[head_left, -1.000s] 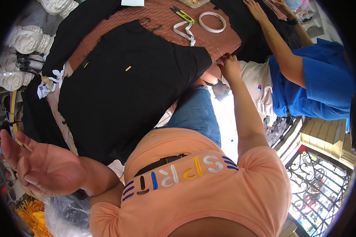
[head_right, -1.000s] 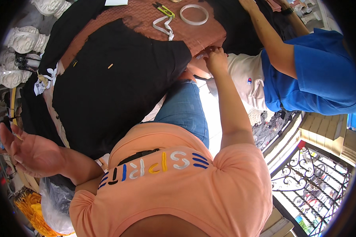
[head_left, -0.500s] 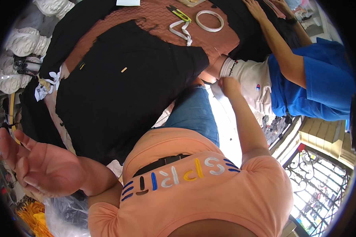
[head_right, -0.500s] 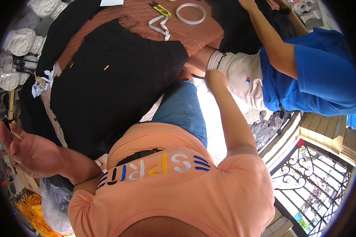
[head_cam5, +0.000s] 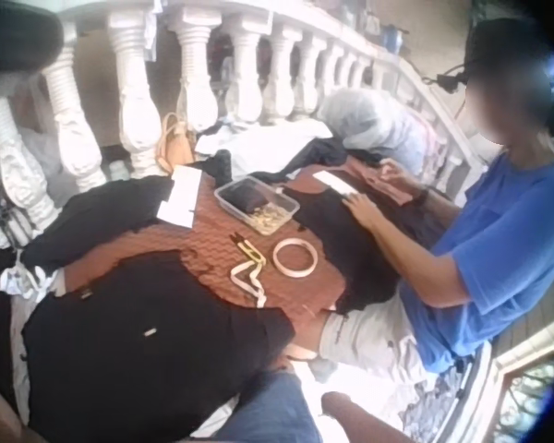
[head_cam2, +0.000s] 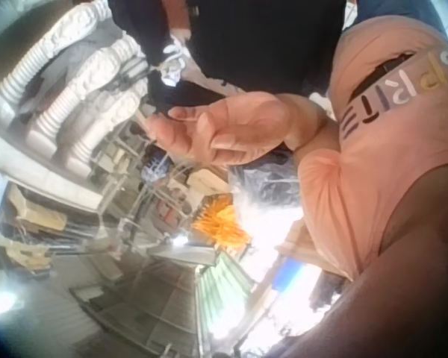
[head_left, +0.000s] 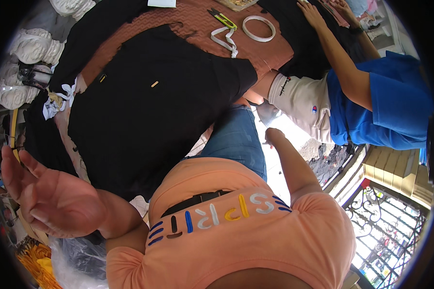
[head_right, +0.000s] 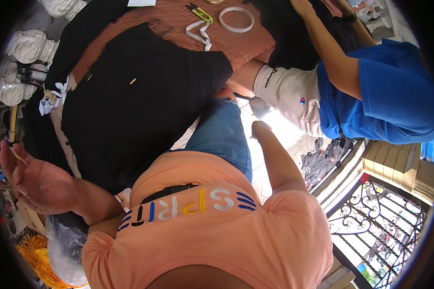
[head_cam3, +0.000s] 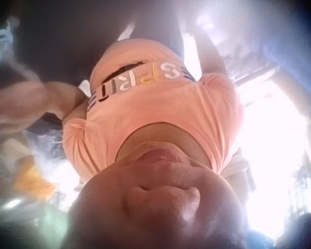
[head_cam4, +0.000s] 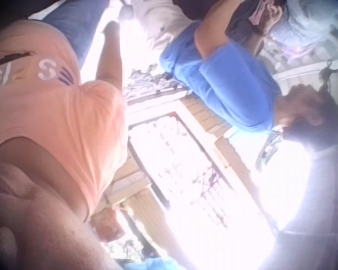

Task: The person attaches white tags to black garments using a plastic tagging fastener and a tagging tool.

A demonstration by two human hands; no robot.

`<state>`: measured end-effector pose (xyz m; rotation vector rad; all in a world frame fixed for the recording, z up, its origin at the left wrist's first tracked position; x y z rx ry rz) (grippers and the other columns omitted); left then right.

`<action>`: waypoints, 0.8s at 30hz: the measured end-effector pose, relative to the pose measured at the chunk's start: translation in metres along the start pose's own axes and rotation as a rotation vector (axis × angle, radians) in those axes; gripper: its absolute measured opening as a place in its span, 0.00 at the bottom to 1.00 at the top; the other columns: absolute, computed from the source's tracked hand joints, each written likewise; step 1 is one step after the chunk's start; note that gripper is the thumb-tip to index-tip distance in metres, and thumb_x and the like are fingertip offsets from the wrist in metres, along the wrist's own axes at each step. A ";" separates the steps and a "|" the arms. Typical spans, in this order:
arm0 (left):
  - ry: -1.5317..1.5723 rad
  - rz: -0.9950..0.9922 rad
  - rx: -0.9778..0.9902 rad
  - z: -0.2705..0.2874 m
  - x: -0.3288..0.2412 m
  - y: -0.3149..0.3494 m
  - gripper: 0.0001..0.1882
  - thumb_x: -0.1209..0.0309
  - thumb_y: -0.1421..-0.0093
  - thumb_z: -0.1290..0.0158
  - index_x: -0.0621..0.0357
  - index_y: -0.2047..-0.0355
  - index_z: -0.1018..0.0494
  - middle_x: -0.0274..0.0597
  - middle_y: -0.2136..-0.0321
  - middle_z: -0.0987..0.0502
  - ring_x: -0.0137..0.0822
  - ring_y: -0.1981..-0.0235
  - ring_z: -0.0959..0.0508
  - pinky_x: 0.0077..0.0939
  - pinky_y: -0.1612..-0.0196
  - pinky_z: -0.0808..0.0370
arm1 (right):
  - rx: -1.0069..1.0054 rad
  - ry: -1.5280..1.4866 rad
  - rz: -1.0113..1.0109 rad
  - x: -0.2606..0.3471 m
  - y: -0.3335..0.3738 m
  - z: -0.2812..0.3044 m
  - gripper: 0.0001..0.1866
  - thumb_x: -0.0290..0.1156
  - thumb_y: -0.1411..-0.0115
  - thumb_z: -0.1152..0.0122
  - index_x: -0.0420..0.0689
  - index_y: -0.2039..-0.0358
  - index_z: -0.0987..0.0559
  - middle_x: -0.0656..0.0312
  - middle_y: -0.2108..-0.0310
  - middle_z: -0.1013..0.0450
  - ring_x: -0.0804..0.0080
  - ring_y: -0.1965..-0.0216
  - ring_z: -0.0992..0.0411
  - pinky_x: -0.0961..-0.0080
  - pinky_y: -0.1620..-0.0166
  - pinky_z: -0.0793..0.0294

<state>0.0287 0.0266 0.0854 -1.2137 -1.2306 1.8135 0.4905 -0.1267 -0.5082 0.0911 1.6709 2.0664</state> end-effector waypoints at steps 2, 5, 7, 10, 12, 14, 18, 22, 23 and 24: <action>-0.017 0.014 0.003 0.001 0.001 0.004 0.15 0.65 0.33 0.69 0.61 0.68 0.36 0.69 0.44 0.40 0.60 0.40 0.40 0.47 0.40 0.41 | -0.241 0.016 0.143 0.020 0.025 0.015 0.08 0.26 0.46 0.43 0.51 0.66 0.18 0.62 0.67 0.21 0.66 0.63 0.23 0.68 0.59 0.25; 0.014 0.033 0.000 -0.001 0.003 0.005 0.15 0.65 0.33 0.69 0.61 0.67 0.36 0.69 0.44 0.40 0.60 0.40 0.40 0.46 0.39 0.41 | -0.377 -0.158 0.337 0.034 0.043 0.023 0.14 0.24 0.48 0.45 0.57 0.66 0.17 0.63 0.59 0.23 0.64 0.54 0.26 0.64 0.54 0.25; 0.024 0.027 0.021 -0.005 0.002 0.006 0.15 0.65 0.33 0.69 0.61 0.68 0.36 0.69 0.44 0.41 0.60 0.40 0.40 0.46 0.39 0.41 | -0.406 -0.151 0.319 0.039 0.058 0.030 0.13 0.24 0.48 0.46 0.56 0.66 0.17 0.62 0.62 0.22 0.64 0.57 0.25 0.66 0.55 0.25; 0.013 0.006 0.040 -0.008 -0.001 0.005 0.15 0.65 0.33 0.69 0.62 0.68 0.36 0.70 0.44 0.41 0.59 0.40 0.40 0.45 0.39 0.41 | -0.373 -0.289 0.291 0.029 0.062 0.032 0.08 0.26 0.48 0.43 0.50 0.69 0.17 0.59 0.68 0.21 0.65 0.64 0.23 0.69 0.58 0.25; -0.003 0.001 0.048 -0.008 -0.002 0.005 0.15 0.66 0.33 0.69 0.62 0.67 0.36 0.70 0.44 0.41 0.59 0.40 0.40 0.45 0.39 0.41 | -0.339 -0.406 0.322 0.021 0.055 0.028 0.06 0.28 0.48 0.41 0.46 0.70 0.17 0.57 0.72 0.21 0.66 0.68 0.23 0.71 0.60 0.25; -0.015 0.010 0.057 -0.007 0.001 0.004 0.15 0.66 0.33 0.69 0.62 0.66 0.36 0.70 0.44 0.41 0.59 0.40 0.39 0.44 0.39 0.40 | -0.318 -0.501 0.400 0.018 0.038 0.017 0.07 0.29 0.48 0.40 0.44 0.70 0.17 0.57 0.73 0.21 0.70 0.71 0.22 0.72 0.61 0.25; -0.042 0.001 0.076 -0.007 0.001 0.004 0.14 0.66 0.33 0.69 0.62 0.65 0.35 0.70 0.44 0.40 0.59 0.40 0.39 0.44 0.40 0.40 | -0.257 -0.445 0.385 0.029 0.052 0.020 0.07 0.31 0.48 0.38 0.44 0.70 0.17 0.60 0.75 0.21 0.74 0.74 0.23 0.74 0.64 0.25; 0.043 -0.053 0.086 -0.008 0.000 0.003 0.17 0.67 0.33 0.69 0.63 0.60 0.32 0.69 0.45 0.39 0.57 0.40 0.38 0.45 0.39 0.39 | -0.424 -0.096 0.590 0.040 0.079 0.057 0.07 0.34 0.49 0.36 0.46 0.72 0.17 0.64 0.80 0.22 0.76 0.77 0.24 0.77 0.68 0.25; 0.070 -0.077 0.093 -0.008 -0.002 0.003 0.18 0.68 0.32 0.70 0.64 0.57 0.30 0.68 0.45 0.38 0.56 0.41 0.37 0.46 0.39 0.39 | -0.305 -0.125 0.471 0.034 0.079 0.072 0.08 0.37 0.48 0.36 0.47 0.72 0.16 0.63 0.79 0.22 0.76 0.77 0.24 0.76 0.69 0.26; 0.052 -0.073 0.096 -0.009 -0.001 0.005 0.18 0.68 0.32 0.70 0.64 0.58 0.30 0.68 0.45 0.38 0.56 0.41 0.37 0.46 0.40 0.39 | -0.287 -0.199 0.488 0.035 0.111 0.101 0.09 0.39 0.47 0.36 0.47 0.73 0.17 0.63 0.79 0.22 0.75 0.78 0.24 0.75 0.71 0.27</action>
Point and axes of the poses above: each hand's wrist, its own y-axis away from the middle knuckle, its own z-axis out of the back of the hand, x = y × z, the point moved 10 cm from there along -y, towards the middle knuckle
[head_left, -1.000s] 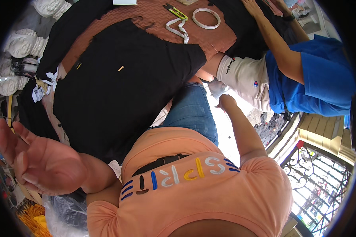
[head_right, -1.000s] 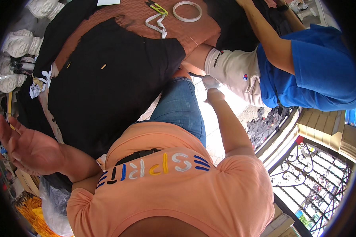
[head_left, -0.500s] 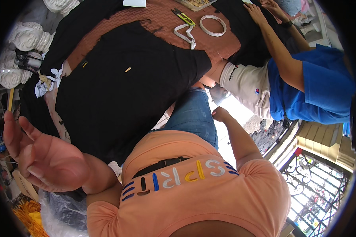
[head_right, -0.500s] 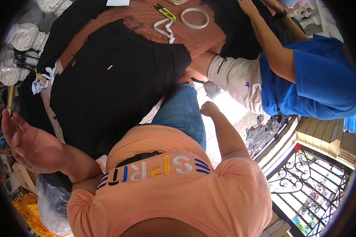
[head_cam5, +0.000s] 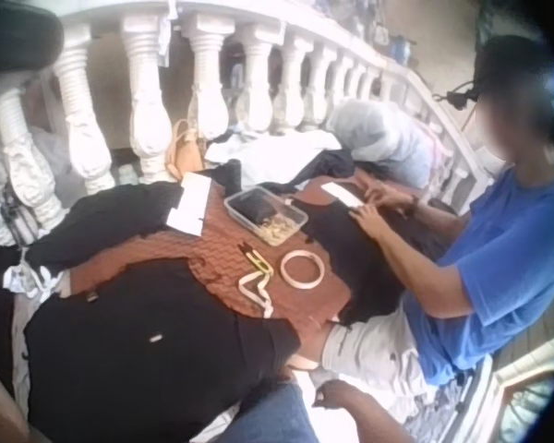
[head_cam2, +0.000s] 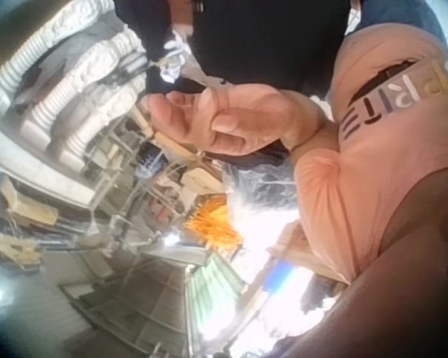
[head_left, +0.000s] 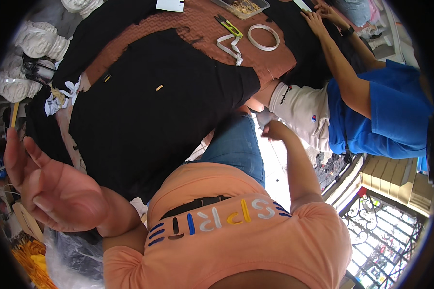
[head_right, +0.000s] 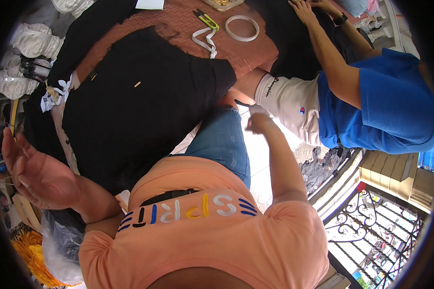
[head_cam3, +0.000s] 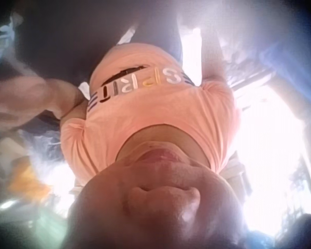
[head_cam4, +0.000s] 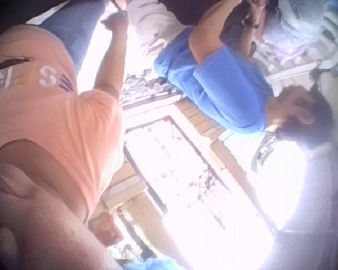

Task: The person attaches white tags to black garments using a plastic tagging fastener and a tagging tool.

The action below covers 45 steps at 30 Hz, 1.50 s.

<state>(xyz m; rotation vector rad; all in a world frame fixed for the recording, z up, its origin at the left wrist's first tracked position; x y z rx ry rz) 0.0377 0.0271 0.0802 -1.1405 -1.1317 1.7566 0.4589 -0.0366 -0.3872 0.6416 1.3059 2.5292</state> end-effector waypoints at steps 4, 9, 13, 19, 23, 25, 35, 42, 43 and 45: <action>-0.014 0.010 0.005 -0.006 -0.005 0.000 0.17 0.69 0.33 0.69 0.66 0.60 0.31 0.70 0.45 0.38 0.58 0.41 0.37 0.47 0.40 0.38 | -0.679 -0.117 0.349 0.119 0.126 0.179 0.08 0.36 0.48 0.38 0.45 0.72 0.19 0.56 0.75 0.24 0.58 0.70 0.26 0.67 0.65 0.28; -0.077 0.099 -0.021 -0.014 -0.008 -0.004 0.13 0.68 0.34 0.66 0.61 0.67 0.34 0.64 0.47 0.35 0.59 0.42 0.36 0.45 0.40 0.40 | -1.360 0.300 0.441 0.148 0.145 0.258 0.08 0.34 0.49 0.37 0.48 0.68 0.18 0.60 0.63 0.25 0.61 0.58 0.28 0.69 0.57 0.28; -0.061 0.083 0.064 -0.026 -0.008 -0.005 0.13 0.73 0.35 0.65 0.67 0.64 0.30 0.67 0.47 0.35 0.56 0.42 0.36 0.44 0.39 0.40 | -1.350 0.219 0.414 0.145 0.133 0.277 0.09 0.33 0.49 0.36 0.48 0.66 0.18 0.61 0.62 0.25 0.64 0.58 0.29 0.69 0.58 0.28; 0.102 0.454 0.393 -0.106 0.018 0.019 0.15 0.71 0.44 0.44 0.59 0.56 0.25 0.45 0.52 0.27 0.41 0.46 0.30 0.37 0.41 0.38 | -0.531 -1.096 0.925 0.215 0.170 0.240 0.11 0.33 0.42 0.37 0.38 0.64 0.21 0.62 0.74 0.24 0.78 0.76 0.26 0.83 0.71 0.27; 0.137 0.446 0.498 -0.154 0.029 0.054 0.20 0.70 0.44 0.43 0.60 0.50 0.28 0.45 0.53 0.25 0.40 0.50 0.27 0.34 0.45 0.34 | -0.157 -1.334 1.043 0.269 0.179 0.191 0.11 0.28 0.40 0.41 0.35 0.59 0.24 0.57 0.70 0.23 0.73 0.71 0.23 0.82 0.67 0.23; 0.165 0.532 0.600 -0.165 0.032 0.069 0.17 0.71 0.41 0.46 0.60 0.50 0.28 0.40 0.63 0.22 0.32 0.60 0.25 0.26 0.54 0.30 | -0.140 -1.350 1.024 0.279 0.182 0.178 0.11 0.26 0.40 0.40 0.35 0.59 0.23 0.58 0.68 0.23 0.74 0.71 0.23 0.84 0.66 0.23; 0.751 1.073 0.611 -0.146 0.056 0.101 0.18 0.59 0.34 0.54 0.62 0.65 0.24 0.28 0.78 0.28 0.17 0.75 0.34 0.14 0.71 0.36 | -0.368 -0.661 1.182 0.297 0.216 0.172 0.12 0.27 0.44 0.36 0.38 0.60 0.21 0.64 0.66 0.26 0.81 0.66 0.29 0.84 0.63 0.32; 0.269 0.924 0.106 -0.115 0.072 0.093 0.15 0.61 0.39 0.46 0.62 0.62 0.24 0.45 0.54 0.27 0.35 0.49 0.29 0.28 0.47 0.34 | -0.440 -0.942 1.025 0.299 0.195 0.158 0.10 0.24 0.45 0.35 0.35 0.63 0.21 0.65 0.70 0.26 0.83 0.71 0.28 0.87 0.69 0.28; 0.360 0.905 0.145 -0.124 0.072 0.102 0.14 0.63 0.40 0.45 0.62 0.61 0.24 0.45 0.54 0.27 0.35 0.50 0.29 0.28 0.47 0.33 | -0.465 -0.957 1.033 0.302 0.196 0.156 0.10 0.24 0.45 0.35 0.35 0.63 0.21 0.66 0.70 0.26 0.83 0.71 0.28 0.87 0.69 0.28; 0.555 0.957 0.218 -0.140 0.066 0.111 0.11 0.69 0.42 0.43 0.62 0.61 0.23 0.43 0.57 0.24 0.32 0.54 0.25 0.25 0.49 0.31 | -0.492 -0.944 1.048 0.306 0.199 0.152 0.09 0.23 0.46 0.35 0.37 0.63 0.20 0.65 0.69 0.25 0.82 0.72 0.27 0.85 0.70 0.28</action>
Point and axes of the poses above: each hand's wrist, its own y-axis away from the middle knuckle, its own z-axis out of the back of the hand, x = y × z, the point moved 10 cm from there along -y, towards the middle knuckle
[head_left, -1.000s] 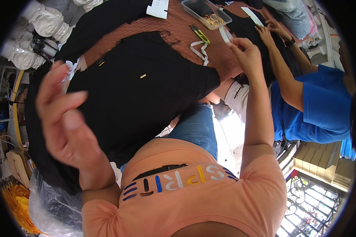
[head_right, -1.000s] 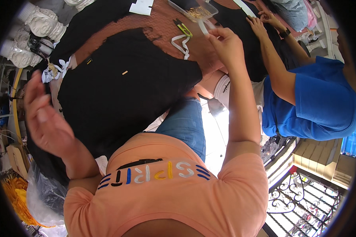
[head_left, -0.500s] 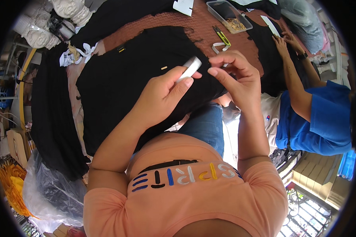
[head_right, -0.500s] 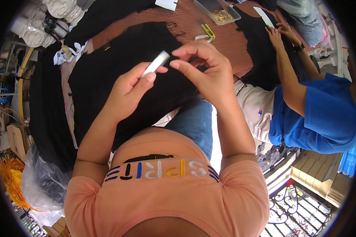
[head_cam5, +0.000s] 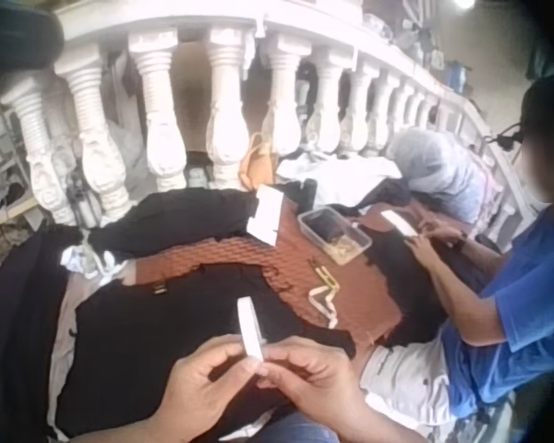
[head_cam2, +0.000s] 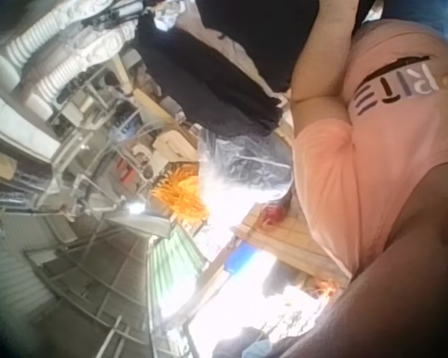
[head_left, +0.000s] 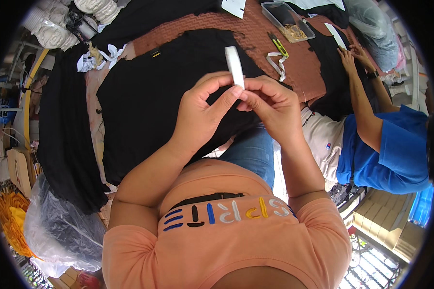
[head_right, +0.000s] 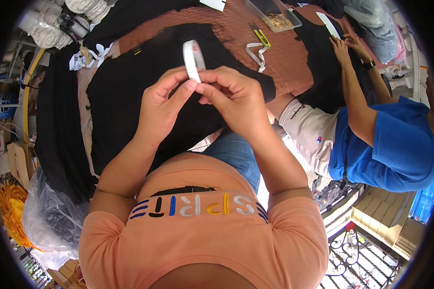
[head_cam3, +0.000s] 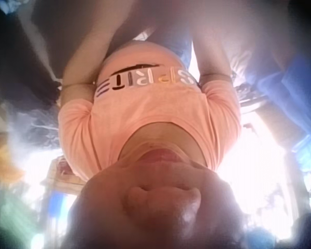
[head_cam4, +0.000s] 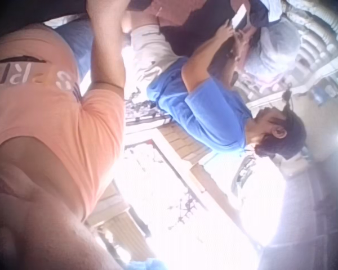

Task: The person attaches white tags to black garments using a plastic tagging fastener and a tagging tool.

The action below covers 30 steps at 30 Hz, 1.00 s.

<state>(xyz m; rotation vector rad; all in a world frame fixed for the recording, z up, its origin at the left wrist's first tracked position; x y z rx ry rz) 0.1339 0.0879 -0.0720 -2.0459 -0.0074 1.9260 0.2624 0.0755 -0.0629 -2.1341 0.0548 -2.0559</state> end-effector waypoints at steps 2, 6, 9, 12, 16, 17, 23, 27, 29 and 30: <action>0.048 0.000 -0.040 0.001 -0.003 -0.001 0.11 0.69 0.41 0.43 0.63 0.61 0.23 0.42 0.60 0.22 0.30 0.57 0.24 0.23 0.52 0.30 | -0.015 0.226 0.170 0.015 0.001 0.004 0.10 0.22 0.47 0.35 0.38 0.63 0.20 0.62 0.67 0.25 0.80 0.72 0.27 0.84 0.70 0.27; 0.067 0.041 -0.077 0.005 -0.004 0.000 0.10 0.72 0.41 0.44 0.64 0.60 0.23 0.41 0.65 0.19 0.27 0.63 0.21 0.18 0.57 0.27 | -0.150 0.483 0.420 0.056 0.009 0.009 0.12 0.21 0.50 0.34 0.41 0.62 0.19 0.60 0.65 0.25 0.76 0.70 0.26 0.83 0.69 0.27; 0.012 0.050 -0.041 -0.001 -0.004 0.002 0.10 0.75 0.42 0.44 0.64 0.60 0.23 0.41 0.65 0.19 0.27 0.64 0.20 0.18 0.59 0.26 | -0.168 0.495 0.502 0.065 0.011 0.005 0.13 0.20 0.50 0.34 0.43 0.62 0.19 0.60 0.64 0.26 0.74 0.69 0.25 0.82 0.68 0.26; -0.027 0.037 0.035 -0.011 -0.011 0.004 0.11 0.77 0.41 0.45 0.66 0.58 0.25 0.41 0.62 0.21 0.27 0.61 0.21 0.19 0.55 0.26 | -0.139 0.534 0.572 0.062 0.010 0.002 0.13 0.20 0.51 0.34 0.43 0.63 0.19 0.59 0.65 0.26 0.72 0.68 0.25 0.81 0.68 0.25; -0.077 0.011 0.075 -0.016 -0.013 0.004 0.11 0.80 0.41 0.46 0.66 0.57 0.26 0.41 0.61 0.22 0.28 0.60 0.21 0.20 0.53 0.26 | -0.136 0.545 0.584 0.062 0.011 0.004 0.11 0.20 0.51 0.34 0.42 0.65 0.19 0.59 0.65 0.26 0.71 0.68 0.25 0.81 0.68 0.26; -0.129 -0.009 0.067 -0.016 -0.016 0.004 0.11 0.80 0.42 0.46 0.66 0.57 0.26 0.41 0.62 0.22 0.28 0.61 0.21 0.20 0.54 0.25 | -0.141 0.536 0.575 0.062 0.011 0.004 0.11 0.20 0.51 0.34 0.42 0.65 0.20 0.59 0.65 0.26 0.71 0.68 0.25 0.80 0.69 0.26; -0.343 -0.107 0.050 -0.015 -0.029 0.002 0.11 0.80 0.43 0.44 0.66 0.58 0.25 0.40 0.65 0.22 0.27 0.63 0.21 0.20 0.57 0.24 | -0.050 0.450 0.461 0.050 0.004 0.006 0.11 0.20 0.53 0.32 0.40 0.68 0.23 0.60 0.64 0.27 0.71 0.68 0.27 0.80 0.69 0.27; -0.319 -0.100 0.032 -0.015 -0.027 0.001 0.11 0.79 0.43 0.44 0.66 0.59 0.25 0.40 0.66 0.22 0.27 0.64 0.21 0.20 0.59 0.24 | -0.119 0.472 0.471 0.053 0.004 0.010 0.12 0.21 0.54 0.31 0.41 0.68 0.23 0.61 0.64 0.27 0.70 0.67 0.27 0.79 0.67 0.27; -0.305 -0.091 0.025 -0.014 -0.027 0.001 0.10 0.79 0.43 0.44 0.66 0.59 0.25 0.40 0.67 0.22 0.26 0.64 0.21 0.20 0.59 0.24 | -0.146 0.458 0.456 0.053 0.003 0.012 0.13 0.22 0.55 0.31 0.42 0.68 0.23 0.61 0.63 0.27 0.70 0.66 0.27 0.79 0.67 0.27; -0.309 -0.089 0.027 -0.015 -0.027 0.001 0.10 0.79 0.43 0.44 0.66 0.60 0.25 0.40 0.67 0.22 0.26 0.64 0.21 0.20 0.60 0.24 | -0.143 0.468 0.463 0.053 0.004 0.011 0.13 0.22 0.55 0.31 0.42 0.67 0.23 0.61 0.63 0.27 0.70 0.66 0.27 0.79 0.67 0.27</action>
Point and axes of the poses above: each hand's wrist, its own y-axis away from the middle knuckle, its own z-axis out of the back of the hand, x = y × z, the point moved 10 cm from there along -y, towards the middle knuckle
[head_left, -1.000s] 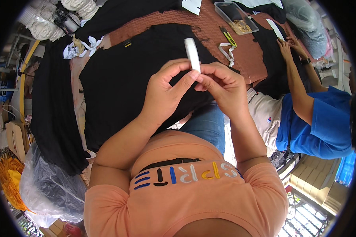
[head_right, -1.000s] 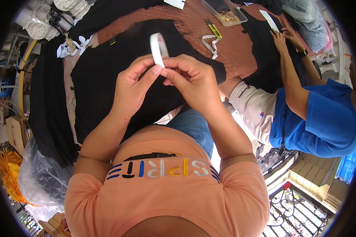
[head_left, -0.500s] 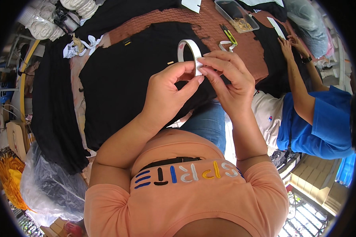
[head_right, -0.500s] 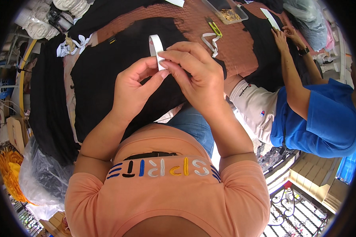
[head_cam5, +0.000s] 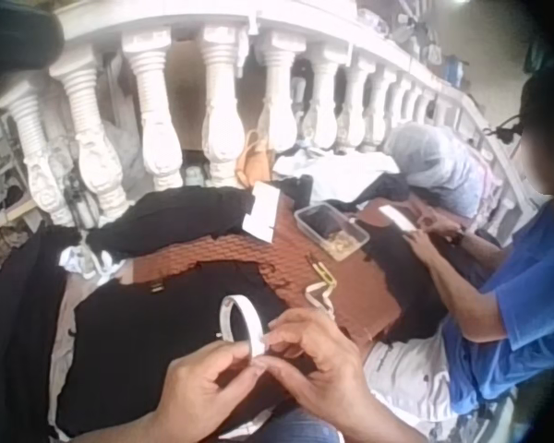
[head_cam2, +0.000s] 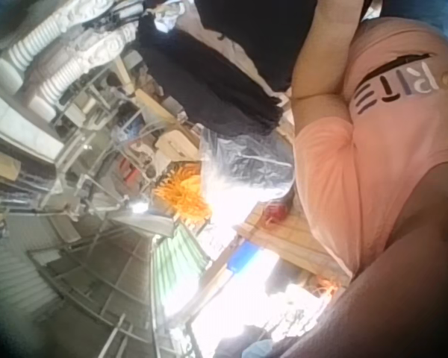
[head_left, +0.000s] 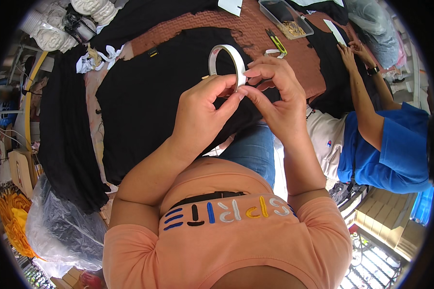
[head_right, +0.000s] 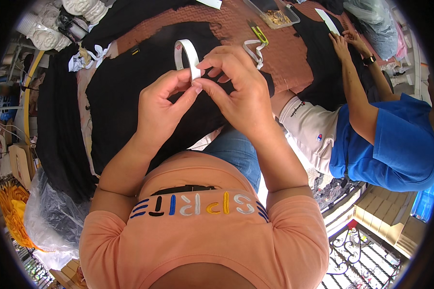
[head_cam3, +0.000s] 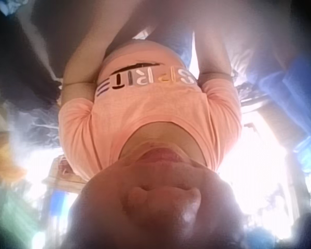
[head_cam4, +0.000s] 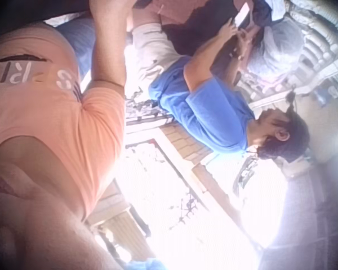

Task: The person attaches white tags to black garments using a plastic tagging fastener and a tagging tool.

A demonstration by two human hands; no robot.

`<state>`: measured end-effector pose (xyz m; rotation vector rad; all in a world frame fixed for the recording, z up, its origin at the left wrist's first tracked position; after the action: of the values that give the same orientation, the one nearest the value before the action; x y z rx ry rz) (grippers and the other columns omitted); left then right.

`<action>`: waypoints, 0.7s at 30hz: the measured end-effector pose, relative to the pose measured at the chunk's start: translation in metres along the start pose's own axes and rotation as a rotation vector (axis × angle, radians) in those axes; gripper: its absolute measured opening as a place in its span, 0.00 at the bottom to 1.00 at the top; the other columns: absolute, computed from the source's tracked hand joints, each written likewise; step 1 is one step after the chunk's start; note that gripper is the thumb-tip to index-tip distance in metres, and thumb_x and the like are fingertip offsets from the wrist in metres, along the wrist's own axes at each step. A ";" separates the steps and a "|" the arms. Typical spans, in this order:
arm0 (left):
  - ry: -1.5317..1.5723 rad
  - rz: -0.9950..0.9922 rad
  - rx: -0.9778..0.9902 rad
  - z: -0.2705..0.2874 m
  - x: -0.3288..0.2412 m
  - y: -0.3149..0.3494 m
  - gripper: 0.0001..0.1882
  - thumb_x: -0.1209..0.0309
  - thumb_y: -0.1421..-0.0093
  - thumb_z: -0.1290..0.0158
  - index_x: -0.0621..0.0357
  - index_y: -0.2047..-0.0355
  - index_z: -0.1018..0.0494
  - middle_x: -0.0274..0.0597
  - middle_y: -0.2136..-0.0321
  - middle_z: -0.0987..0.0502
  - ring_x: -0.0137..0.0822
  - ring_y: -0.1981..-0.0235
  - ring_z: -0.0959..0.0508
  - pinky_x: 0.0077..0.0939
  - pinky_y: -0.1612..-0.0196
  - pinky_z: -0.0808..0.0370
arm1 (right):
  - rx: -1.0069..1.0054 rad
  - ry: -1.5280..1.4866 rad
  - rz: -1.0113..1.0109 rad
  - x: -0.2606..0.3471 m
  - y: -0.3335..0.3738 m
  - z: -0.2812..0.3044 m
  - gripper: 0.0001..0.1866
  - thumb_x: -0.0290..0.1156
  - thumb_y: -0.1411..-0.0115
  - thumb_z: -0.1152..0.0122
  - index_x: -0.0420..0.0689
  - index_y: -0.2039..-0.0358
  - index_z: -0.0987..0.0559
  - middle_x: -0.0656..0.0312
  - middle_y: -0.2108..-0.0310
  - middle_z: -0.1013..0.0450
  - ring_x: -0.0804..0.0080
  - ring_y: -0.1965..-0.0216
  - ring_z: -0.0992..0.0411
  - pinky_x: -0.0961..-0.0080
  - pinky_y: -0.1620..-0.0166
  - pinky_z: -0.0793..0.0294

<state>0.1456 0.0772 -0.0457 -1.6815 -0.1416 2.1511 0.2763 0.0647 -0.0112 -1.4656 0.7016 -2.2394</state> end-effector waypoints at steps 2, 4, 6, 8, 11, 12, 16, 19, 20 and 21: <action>-0.018 -0.004 0.004 0.000 -0.001 0.000 0.10 0.79 0.43 0.44 0.65 0.60 0.25 0.40 0.67 0.22 0.26 0.65 0.21 0.20 0.60 0.24 | 0.006 0.017 0.016 0.001 0.001 -0.001 0.13 0.22 0.55 0.30 0.42 0.67 0.23 0.62 0.63 0.27 0.70 0.66 0.27 0.79 0.67 0.27; -0.049 -0.015 0.007 0.001 -0.003 0.000 0.10 0.79 0.43 0.44 0.65 0.60 0.25 0.40 0.67 0.22 0.26 0.65 0.21 0.20 0.61 0.24 | 0.006 0.023 0.025 0.000 0.002 -0.001 0.14 0.22 0.55 0.30 0.43 0.67 0.23 0.61 0.63 0.27 0.70 0.66 0.27 0.79 0.67 0.27; -0.077 -0.066 -0.021 0.002 -0.005 0.001 0.10 0.78 0.45 0.42 0.64 0.61 0.25 0.43 0.70 0.22 0.30 0.70 0.21 0.22 0.66 0.24 | 0.015 0.022 0.026 0.000 0.003 -0.002 0.14 0.22 0.55 0.30 0.43 0.67 0.23 0.61 0.63 0.28 0.70 0.66 0.27 0.78 0.67 0.26; -0.075 -0.097 -0.039 0.002 -0.007 0.002 0.10 0.77 0.46 0.42 0.63 0.62 0.25 0.44 0.72 0.23 0.33 0.72 0.21 0.23 0.68 0.24 | 0.032 0.012 0.018 0.000 0.003 -0.003 0.14 0.22 0.56 0.30 0.43 0.67 0.23 0.60 0.62 0.28 0.70 0.66 0.27 0.78 0.66 0.26; -0.027 -0.107 -0.048 0.000 -0.007 0.002 0.10 0.77 0.46 0.41 0.63 0.63 0.25 0.44 0.72 0.23 0.32 0.72 0.21 0.23 0.68 0.25 | 0.105 -0.024 -0.004 -0.003 0.003 -0.006 0.14 0.21 0.56 0.30 0.42 0.67 0.23 0.59 0.62 0.28 0.69 0.65 0.26 0.77 0.64 0.25; -0.014 -0.104 -0.053 0.000 -0.005 0.000 0.10 0.77 0.47 0.41 0.63 0.63 0.25 0.44 0.72 0.23 0.32 0.72 0.21 0.23 0.68 0.25 | 0.057 0.010 0.013 0.000 0.001 -0.001 0.14 0.21 0.55 0.30 0.42 0.67 0.23 0.58 0.61 0.28 0.69 0.64 0.26 0.77 0.63 0.25; 0.077 -0.081 -0.076 -0.002 -0.002 -0.003 0.11 0.77 0.47 0.40 0.63 0.62 0.25 0.44 0.72 0.22 0.32 0.71 0.20 0.22 0.67 0.24 | -0.036 0.126 0.113 0.013 -0.002 0.008 0.12 0.20 0.55 0.31 0.41 0.69 0.22 0.57 0.60 0.27 0.67 0.62 0.26 0.77 0.61 0.25; 0.098 -0.017 -0.043 -0.004 0.002 -0.007 0.12 0.77 0.47 0.40 0.62 0.62 0.25 0.44 0.71 0.21 0.31 0.70 0.19 0.21 0.65 0.24 | -0.068 0.115 0.152 0.012 0.001 0.008 0.10 0.19 0.54 0.32 0.42 0.70 0.22 0.57 0.60 0.27 0.67 0.62 0.26 0.77 0.60 0.26; 0.096 -0.027 -0.051 -0.004 0.002 -0.008 0.12 0.77 0.47 0.40 0.62 0.62 0.25 0.44 0.70 0.21 0.30 0.70 0.19 0.21 0.65 0.24 | -0.085 0.096 0.156 0.011 0.001 0.008 0.10 0.19 0.54 0.32 0.42 0.70 0.22 0.58 0.60 0.27 0.67 0.62 0.26 0.77 0.60 0.26; 0.093 -0.036 -0.060 -0.004 0.003 -0.008 0.11 0.77 0.47 0.40 0.62 0.62 0.24 0.44 0.70 0.21 0.29 0.69 0.20 0.20 0.64 0.24 | -0.081 0.109 0.150 0.009 -0.001 0.009 0.09 0.19 0.53 0.33 0.41 0.70 0.22 0.58 0.61 0.27 0.67 0.62 0.26 0.77 0.59 0.27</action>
<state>0.1505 0.0849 -0.0465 -1.7948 -0.2110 2.0573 0.2810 0.0583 -0.0010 -1.2876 0.9149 -2.2111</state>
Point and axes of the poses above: each hand's wrist, its own y-axis away from the middle knuckle, its own z-axis out of the back of the hand, x = y × z, the point moved 10 cm from there along -y, towards the middle knuckle
